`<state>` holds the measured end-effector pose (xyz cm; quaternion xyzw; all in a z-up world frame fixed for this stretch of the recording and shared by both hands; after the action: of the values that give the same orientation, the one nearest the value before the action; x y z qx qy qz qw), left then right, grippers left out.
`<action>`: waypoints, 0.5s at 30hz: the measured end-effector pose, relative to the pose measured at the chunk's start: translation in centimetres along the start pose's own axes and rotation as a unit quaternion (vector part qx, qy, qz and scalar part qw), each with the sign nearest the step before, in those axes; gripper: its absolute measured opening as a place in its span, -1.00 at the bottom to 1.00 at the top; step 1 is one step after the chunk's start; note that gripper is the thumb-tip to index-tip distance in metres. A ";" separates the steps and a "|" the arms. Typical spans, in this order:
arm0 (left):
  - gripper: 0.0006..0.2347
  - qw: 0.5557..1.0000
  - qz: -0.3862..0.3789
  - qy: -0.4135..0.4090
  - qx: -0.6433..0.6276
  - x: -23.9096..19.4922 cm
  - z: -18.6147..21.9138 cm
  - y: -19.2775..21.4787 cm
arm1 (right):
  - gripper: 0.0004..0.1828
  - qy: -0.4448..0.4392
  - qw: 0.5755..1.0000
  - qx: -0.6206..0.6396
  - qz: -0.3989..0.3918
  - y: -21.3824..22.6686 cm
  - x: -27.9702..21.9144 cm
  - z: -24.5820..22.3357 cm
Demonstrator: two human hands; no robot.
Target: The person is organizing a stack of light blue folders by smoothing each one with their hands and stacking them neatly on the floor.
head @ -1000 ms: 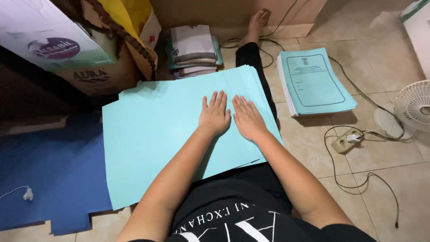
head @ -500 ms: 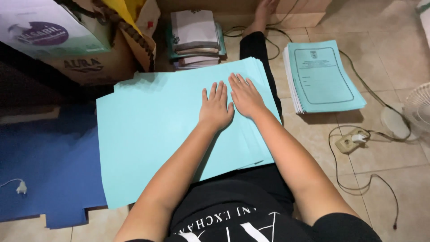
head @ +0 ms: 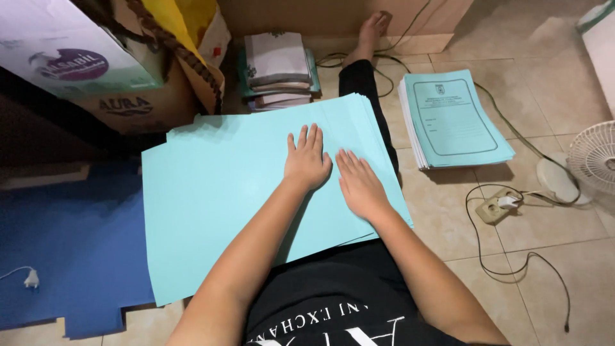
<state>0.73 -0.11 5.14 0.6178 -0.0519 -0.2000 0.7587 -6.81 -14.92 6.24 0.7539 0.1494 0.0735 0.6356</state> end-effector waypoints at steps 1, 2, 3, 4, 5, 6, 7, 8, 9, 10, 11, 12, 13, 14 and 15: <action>-0.38 1.000 -0.003 0.000 -0.001 0.5 -0.1 -0.1 | -0.40 -0.001 1.000 0.001 -0.003 -0.7 -1.8 -0.1; -0.39 1.000 0.000 -0.004 0.008 1.1 -0.2 -0.1 | -0.39 0.006 1.000 -0.005 0.003 -1.3 -3.6 -0.1; -0.39 1.000 0.006 -0.008 0.016 2.0 -0.1 0.0 | -0.38 0.014 1.000 -0.012 0.011 -1.8 -5.2 0.0; -0.39 1.000 0.004 -0.008 0.013 3.0 -0.2 -0.3 | -0.38 0.013 1.000 -0.013 0.008 -2.2 -6.1 0.0; -0.40 1.000 0.010 -0.013 0.017 4.2 -0.4 -0.2 | -0.37 0.008 1.000 -0.004 0.005 -2.5 -6.8 0.0; -0.40 1.000 0.015 -0.018 0.021 5.4 -0.5 -0.2 | -0.37 0.002 1.000 0.006 0.002 -2.7 -7.5 0.0; -0.40 0.999 0.018 -0.020 0.020 6.8 -0.8 -0.7 | -0.37 0.001 1.000 0.004 0.003 -2.7 -7.4 0.1; -0.41 0.999 0.021 -0.014 0.023 8.0 -1.1 -1.2 | -0.37 0.002 1.000 0.004 -0.006 -2.6 -7.3 0.2; -0.41 0.999 0.025 -0.008 0.027 9.3 -1.4 -1.5 | -0.36 0.002 1.000 0.005 -0.014 -2.5 -7.2 0.2; -0.41 0.999 0.027 -0.010 0.027 9.2 -1.2 -1.5 | -0.36 0.001 1.000 0.003 -0.012 -2.4 -6.7 0.4; -0.41 0.999 0.029 -0.011 0.033 8.9 -1.1 -1.5 | -0.36 -0.003 1.000 0.004 -0.014 -2.4 -6.2 0.5; -0.41 0.999 0.030 -0.012 0.039 8.6 -1.0 -1.6 | -0.36 -0.006 1.000 0.005 -0.015 -2.4 -5.8 0.7; -0.41 0.999 0.033 -0.009 0.041 7.7 -0.6 -1.6 | -0.36 -0.001 1.000 0.005 -0.013 -2.5 -5.0 1.1; -0.41 0.998 0.022 -0.031 0.047 6.7 -0.1 -1.7 | -0.36 0.000 1.000 -0.003 0.006 -2.6 -4.2 1.5; -0.41 0.997 0.003 -0.052 0.051 4.9 0.4 -2.5 | -0.36 0.002 1.000 -0.007 0.019 -3.1 -4.1 1.6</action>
<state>4.53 -2.68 2.00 0.6446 -0.1033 -0.2264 0.7229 -10.60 -17.26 3.22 0.7520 0.1361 0.0884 0.6389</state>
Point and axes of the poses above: each hand's wrist, its own x-axis towards the middle knuckle, its own y-axis out of the back of the hand, z = x × y, the point moved 2 cm from there along x, towards the middle knuckle
